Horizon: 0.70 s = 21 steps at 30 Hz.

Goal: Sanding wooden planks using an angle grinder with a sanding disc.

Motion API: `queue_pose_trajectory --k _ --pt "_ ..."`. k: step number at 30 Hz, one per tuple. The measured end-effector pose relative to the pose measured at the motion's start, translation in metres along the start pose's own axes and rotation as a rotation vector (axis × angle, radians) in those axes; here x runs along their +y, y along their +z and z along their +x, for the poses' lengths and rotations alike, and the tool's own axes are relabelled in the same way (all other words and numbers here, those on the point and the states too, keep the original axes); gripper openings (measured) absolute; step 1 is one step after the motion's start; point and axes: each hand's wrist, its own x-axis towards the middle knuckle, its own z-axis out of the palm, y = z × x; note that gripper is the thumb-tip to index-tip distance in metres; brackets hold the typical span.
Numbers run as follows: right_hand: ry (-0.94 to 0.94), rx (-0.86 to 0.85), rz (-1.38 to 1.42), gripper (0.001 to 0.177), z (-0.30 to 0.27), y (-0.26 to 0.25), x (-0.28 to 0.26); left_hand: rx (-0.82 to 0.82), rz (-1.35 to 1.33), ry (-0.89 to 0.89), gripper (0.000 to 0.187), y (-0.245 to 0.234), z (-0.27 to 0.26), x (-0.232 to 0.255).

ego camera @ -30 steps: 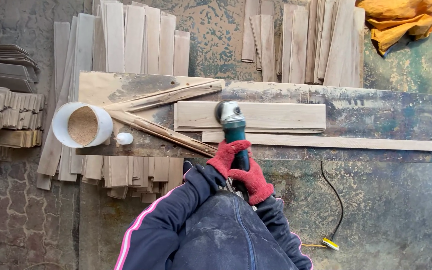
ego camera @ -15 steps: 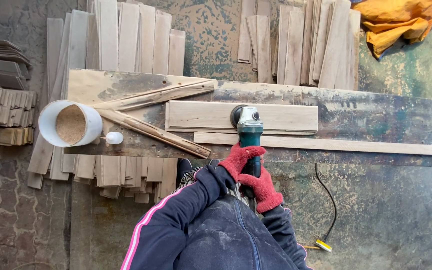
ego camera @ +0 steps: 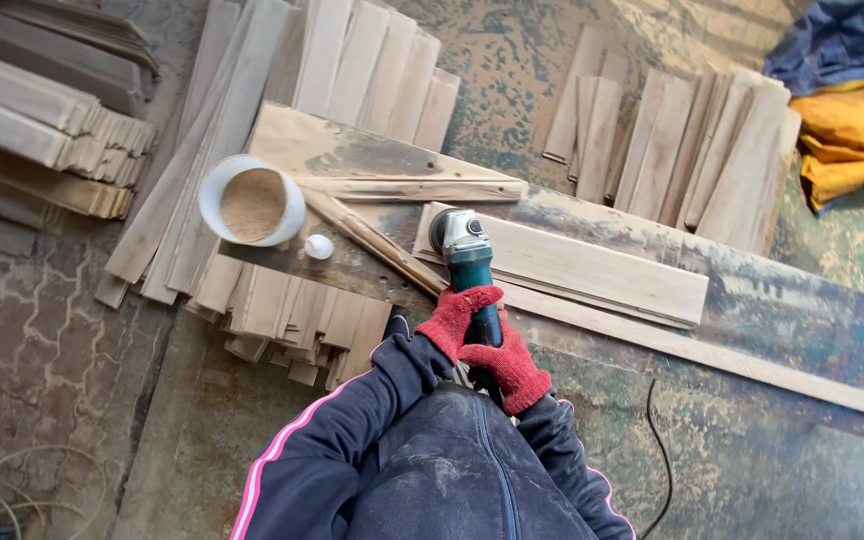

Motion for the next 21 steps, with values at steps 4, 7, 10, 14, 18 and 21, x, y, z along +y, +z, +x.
queue_pose_trajectory --k 4,7,10,14,18,21 --pt "0.003 -0.035 -0.070 0.046 0.008 0.015 0.004 0.052 -0.028 0.012 0.073 -0.019 -0.003 0.009" --pt "0.008 -0.006 -0.097 0.044 0.006 0.017 0.002 0.041 -0.045 -0.014 0.065 -0.017 -0.005 0.008" --pt "0.008 0.036 -0.061 0.050 0.001 0.011 -0.001 -0.023 -0.024 -0.025 0.059 -0.002 -0.003 0.005" --pt "0.018 0.054 -0.053 0.048 -0.002 0.011 0.000 -0.036 0.011 -0.043 0.056 -0.003 0.001 0.005" --pt "0.034 0.040 -0.075 0.049 -0.002 0.020 0.000 -0.028 -0.043 -0.038 0.059 -0.017 -0.001 0.008" --pt "0.032 0.035 -0.071 0.049 -0.001 0.020 -0.001 -0.029 -0.031 -0.052 0.056 -0.020 0.003 0.005"
